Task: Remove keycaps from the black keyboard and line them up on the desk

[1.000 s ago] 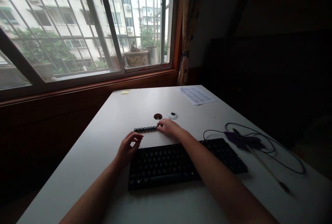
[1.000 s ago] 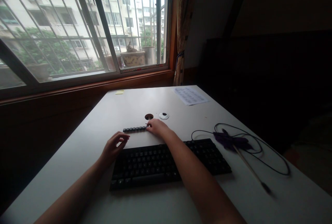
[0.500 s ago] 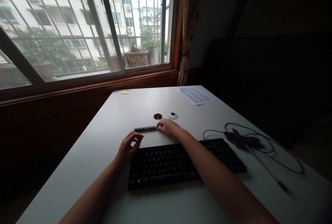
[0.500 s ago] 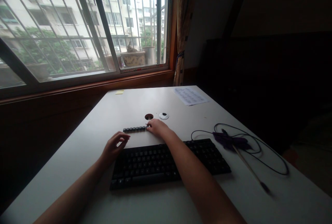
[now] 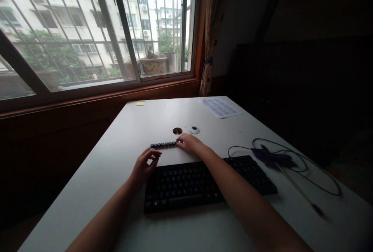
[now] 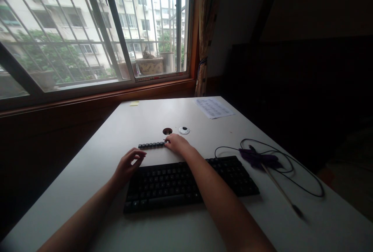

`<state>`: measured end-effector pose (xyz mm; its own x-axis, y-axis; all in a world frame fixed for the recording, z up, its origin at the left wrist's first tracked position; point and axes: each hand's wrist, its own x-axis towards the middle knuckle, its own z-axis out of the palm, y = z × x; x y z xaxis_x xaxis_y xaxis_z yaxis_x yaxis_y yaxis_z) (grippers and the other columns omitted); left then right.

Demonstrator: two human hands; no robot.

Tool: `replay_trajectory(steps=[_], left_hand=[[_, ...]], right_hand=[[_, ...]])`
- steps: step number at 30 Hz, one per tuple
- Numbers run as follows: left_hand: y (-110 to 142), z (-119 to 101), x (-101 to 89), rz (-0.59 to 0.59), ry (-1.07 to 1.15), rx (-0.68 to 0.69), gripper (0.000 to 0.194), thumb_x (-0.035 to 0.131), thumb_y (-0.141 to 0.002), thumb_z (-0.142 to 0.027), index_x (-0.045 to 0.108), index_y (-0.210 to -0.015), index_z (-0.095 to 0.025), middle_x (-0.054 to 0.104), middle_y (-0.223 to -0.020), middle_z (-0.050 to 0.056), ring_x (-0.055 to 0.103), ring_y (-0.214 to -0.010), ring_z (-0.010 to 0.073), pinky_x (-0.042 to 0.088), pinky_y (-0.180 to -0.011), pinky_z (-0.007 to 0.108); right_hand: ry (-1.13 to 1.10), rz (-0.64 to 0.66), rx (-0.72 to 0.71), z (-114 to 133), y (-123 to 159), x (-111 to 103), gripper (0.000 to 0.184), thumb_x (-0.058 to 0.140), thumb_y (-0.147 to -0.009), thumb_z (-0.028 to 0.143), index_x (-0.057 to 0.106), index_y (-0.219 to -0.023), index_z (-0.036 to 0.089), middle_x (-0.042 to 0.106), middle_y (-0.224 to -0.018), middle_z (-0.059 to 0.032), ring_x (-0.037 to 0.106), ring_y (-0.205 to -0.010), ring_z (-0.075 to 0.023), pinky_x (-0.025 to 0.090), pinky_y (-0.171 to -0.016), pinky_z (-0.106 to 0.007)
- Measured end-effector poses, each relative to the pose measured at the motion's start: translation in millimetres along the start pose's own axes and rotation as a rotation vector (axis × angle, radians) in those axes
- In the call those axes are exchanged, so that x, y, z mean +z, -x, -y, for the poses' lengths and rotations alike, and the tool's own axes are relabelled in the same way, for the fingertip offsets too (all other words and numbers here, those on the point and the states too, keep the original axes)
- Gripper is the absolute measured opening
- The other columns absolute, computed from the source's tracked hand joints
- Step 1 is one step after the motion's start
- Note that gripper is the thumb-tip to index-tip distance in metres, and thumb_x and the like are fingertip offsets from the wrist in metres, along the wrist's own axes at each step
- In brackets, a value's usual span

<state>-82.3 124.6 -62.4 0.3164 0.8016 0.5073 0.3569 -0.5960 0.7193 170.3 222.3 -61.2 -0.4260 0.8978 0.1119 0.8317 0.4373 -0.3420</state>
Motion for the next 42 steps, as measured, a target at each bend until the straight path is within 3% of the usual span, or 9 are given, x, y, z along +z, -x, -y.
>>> replay_trajectory(steps=[42], left_hand=[[0.7,2.5,0.9,0.011,-0.003,0.011,0.017,0.053,-0.09,-0.014,0.065,-0.101,-0.02,0.061,-0.095,0.006,0.061,-0.087,0.0171,0.051,-0.074,0.03]], right_hand=[[-0.032,-0.046,-0.005,-2.9,2.1,4.2,0.026,0.063,-0.084,0.03,0.073,-0.106,0.021,0.068,-0.105,-0.0084,0.063,-0.092,-0.0193,0.045,-0.08,-0.026]])
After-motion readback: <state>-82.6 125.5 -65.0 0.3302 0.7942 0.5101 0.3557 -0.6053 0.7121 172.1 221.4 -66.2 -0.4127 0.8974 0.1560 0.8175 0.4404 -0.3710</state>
